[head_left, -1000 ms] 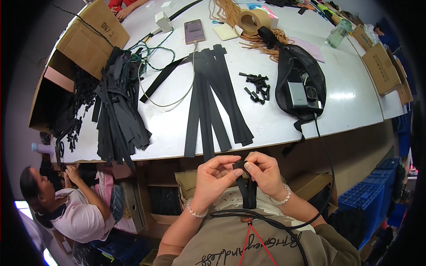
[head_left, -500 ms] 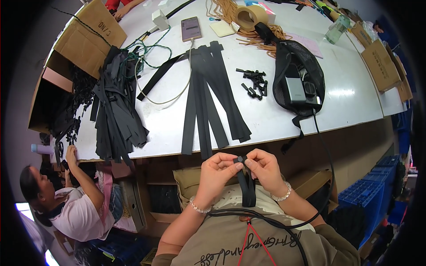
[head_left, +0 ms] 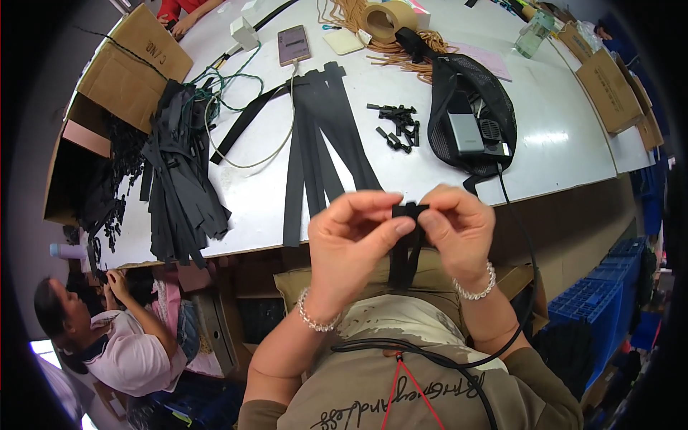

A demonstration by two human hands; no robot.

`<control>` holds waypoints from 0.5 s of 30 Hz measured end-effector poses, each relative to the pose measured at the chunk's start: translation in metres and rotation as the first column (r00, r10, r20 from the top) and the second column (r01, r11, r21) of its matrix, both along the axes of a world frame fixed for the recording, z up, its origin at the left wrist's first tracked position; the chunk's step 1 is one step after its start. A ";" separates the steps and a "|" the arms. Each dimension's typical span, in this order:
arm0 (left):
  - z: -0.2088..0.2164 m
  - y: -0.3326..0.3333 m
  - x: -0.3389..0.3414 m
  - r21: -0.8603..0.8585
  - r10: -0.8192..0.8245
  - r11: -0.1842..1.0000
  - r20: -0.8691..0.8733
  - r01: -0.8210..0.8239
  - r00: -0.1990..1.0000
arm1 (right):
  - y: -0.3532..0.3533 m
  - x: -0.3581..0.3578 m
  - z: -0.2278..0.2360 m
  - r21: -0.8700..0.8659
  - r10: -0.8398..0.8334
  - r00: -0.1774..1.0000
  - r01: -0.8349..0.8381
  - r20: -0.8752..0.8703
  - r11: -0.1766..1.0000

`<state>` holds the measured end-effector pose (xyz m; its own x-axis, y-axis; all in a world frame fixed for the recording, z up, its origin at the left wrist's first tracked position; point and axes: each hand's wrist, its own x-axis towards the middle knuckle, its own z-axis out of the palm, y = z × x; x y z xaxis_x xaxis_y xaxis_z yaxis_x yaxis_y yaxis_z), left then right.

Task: The recorder is assembling plastic buckles onto black webbing straps on a large workshop table.

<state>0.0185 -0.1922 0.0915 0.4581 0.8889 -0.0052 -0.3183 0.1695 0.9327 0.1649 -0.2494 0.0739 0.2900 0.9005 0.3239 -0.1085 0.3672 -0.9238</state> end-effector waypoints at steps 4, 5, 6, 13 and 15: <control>0.020 0.010 0.008 0.171 0.013 0.985 0.000 -0.013 1.000 | 0.009 0.010 0.020 0.220 -0.130 0.969 0.082 0.212 0.972; 0.018 0.009 0.007 0.196 0.012 0.981 -0.007 -0.011 1.000 | 0.009 0.011 0.021 0.260 -0.172 0.945 0.098 0.279 0.961; 0.014 0.007 0.005 0.219 0.011 0.976 -0.015 -0.008 1.000 | 0.007 0.009 0.019 0.269 -0.197 0.935 0.117 0.294 0.956; -0.069 -0.025 -0.028 -0.328 -0.203 0.936 -0.196 0.131 0.959 | -0.042 -0.017 -0.064 -0.470 0.024 0.945 -0.185 -0.327 0.863; -0.085 -0.032 -0.029 -0.437 -0.173 0.893 -0.105 0.111 0.979 | -0.044 -0.022 -0.078 -0.495 0.001 0.927 -0.201 -0.376 0.845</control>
<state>-0.0105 -0.2239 0.0061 0.5467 0.7121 -0.4406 -0.1352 0.5943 0.7928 0.1434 -0.2934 -0.0044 0.1905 0.9345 -0.3008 -0.4675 -0.1831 -0.8648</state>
